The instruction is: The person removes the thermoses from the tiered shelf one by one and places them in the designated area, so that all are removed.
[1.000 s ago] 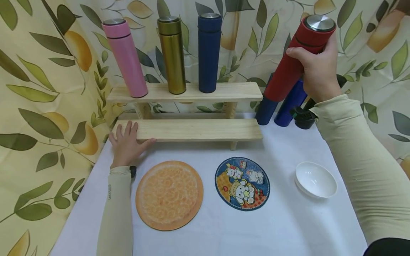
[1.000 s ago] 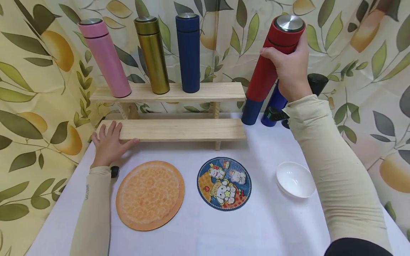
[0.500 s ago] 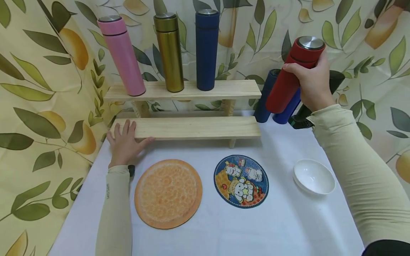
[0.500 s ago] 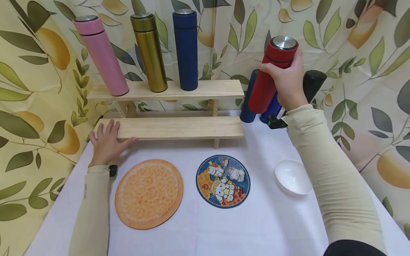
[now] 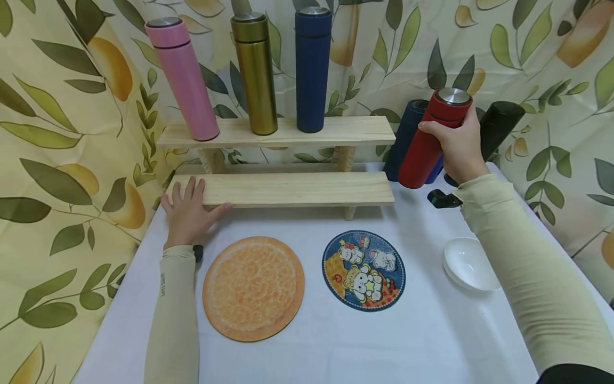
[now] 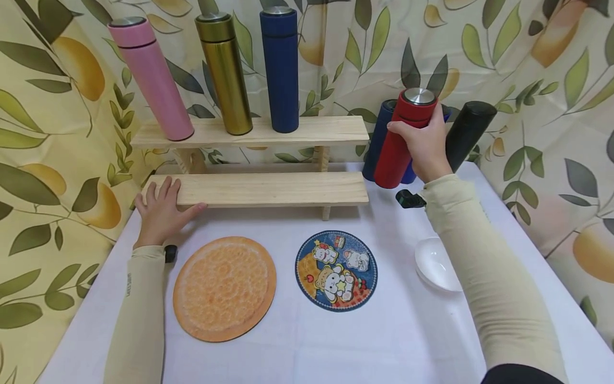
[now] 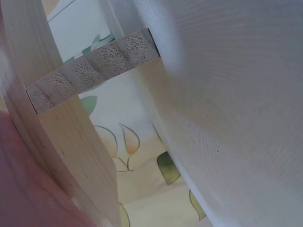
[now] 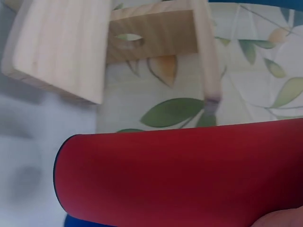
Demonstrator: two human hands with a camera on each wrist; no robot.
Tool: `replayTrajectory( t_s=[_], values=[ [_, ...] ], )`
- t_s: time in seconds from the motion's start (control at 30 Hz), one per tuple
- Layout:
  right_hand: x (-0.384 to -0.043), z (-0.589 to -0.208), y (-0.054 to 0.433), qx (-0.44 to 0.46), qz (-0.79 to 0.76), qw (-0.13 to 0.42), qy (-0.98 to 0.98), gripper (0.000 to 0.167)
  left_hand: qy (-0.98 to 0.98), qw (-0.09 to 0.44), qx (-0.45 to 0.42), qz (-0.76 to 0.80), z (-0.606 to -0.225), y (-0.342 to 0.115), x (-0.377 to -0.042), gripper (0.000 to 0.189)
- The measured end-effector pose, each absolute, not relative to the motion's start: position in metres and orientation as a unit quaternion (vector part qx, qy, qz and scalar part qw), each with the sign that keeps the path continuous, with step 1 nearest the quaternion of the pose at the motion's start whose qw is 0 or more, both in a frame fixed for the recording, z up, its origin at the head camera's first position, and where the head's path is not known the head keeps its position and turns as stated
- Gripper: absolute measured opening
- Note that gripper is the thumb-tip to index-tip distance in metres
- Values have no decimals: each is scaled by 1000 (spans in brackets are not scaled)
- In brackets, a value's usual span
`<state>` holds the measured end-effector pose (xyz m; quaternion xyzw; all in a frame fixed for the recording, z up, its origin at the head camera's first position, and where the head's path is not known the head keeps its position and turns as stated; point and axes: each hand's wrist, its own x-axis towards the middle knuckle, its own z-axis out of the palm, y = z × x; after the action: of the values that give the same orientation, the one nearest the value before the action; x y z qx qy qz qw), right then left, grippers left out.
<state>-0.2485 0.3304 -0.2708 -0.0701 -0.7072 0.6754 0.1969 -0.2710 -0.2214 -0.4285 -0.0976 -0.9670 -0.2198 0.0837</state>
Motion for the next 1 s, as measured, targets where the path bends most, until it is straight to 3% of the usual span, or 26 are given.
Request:
replayTrajectory(
  t_s=[0.5,1.0],
  values=[
    [-252,-313,333,-82,664,167,-724,83,-968,86,-93,-219,-430,-221,-272,116],
    [-251,-333,332,-101,652,158,-735,89,-968,84,-93,-217,-430,-222,-272,116]
  ],
)
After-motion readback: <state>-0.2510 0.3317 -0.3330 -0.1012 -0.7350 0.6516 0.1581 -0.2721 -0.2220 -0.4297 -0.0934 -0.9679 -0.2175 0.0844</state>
